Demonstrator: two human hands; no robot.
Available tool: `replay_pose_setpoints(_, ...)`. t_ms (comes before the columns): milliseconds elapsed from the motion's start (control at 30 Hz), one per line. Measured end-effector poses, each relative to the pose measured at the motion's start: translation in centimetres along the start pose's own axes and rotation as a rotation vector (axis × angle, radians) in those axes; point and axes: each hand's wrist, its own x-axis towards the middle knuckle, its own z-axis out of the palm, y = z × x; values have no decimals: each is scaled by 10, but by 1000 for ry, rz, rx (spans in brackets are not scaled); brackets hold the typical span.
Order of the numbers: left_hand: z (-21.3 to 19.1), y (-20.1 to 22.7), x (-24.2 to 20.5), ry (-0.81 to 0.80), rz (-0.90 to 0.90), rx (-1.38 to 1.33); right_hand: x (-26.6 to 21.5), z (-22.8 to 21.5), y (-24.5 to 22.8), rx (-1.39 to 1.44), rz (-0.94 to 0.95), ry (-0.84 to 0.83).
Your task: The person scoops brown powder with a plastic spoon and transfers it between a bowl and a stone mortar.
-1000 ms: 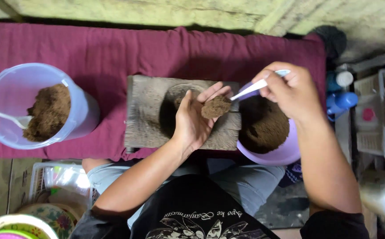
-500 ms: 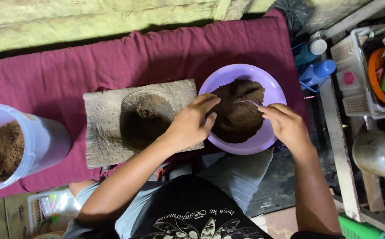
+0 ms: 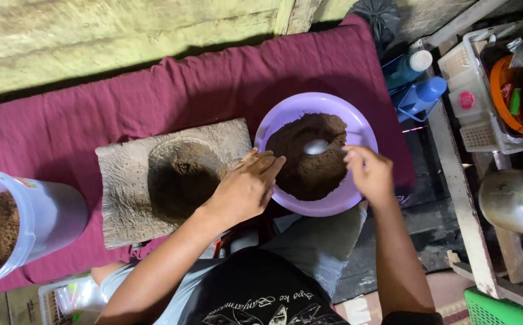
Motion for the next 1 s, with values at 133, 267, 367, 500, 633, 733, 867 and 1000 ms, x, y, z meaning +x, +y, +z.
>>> replay_pose_setpoints(133, -6, 3, 0, -20, -3, 17, 13, -8, 9, -230, -66, 170)
replay_pose_setpoints(267, -1, 1, 0, -46, -25, 10, 20, 37, 5, -209, -56, 132)
replay_pose_setpoints(367, 0, 0, -1, -39, -23, 14, 27, 51, -18, 32, -77, 73)
replay_pose_setpoints(500, -3, 3, 0, -40, -35, 2, 34, 33, -47, 1, -119, 17)
replay_pose_setpoints(633, -1, 1, 0, -3, -5, 5, 16, 44, -50, 46, -105, -106)
replay_pose_setpoints(733, -1, 4, 0, -4, -2, 14, 11, 61, -20, 36, -83, -84)
replay_pose_setpoints(867, -1, 3, 0, -14, 2, 6, 28, 22, -2, -170, -56, 115)
replay_pose_setpoints(1000, 0, 4, 0, -4, 10, 13, 25, -12, -1, -498, -148, 162)
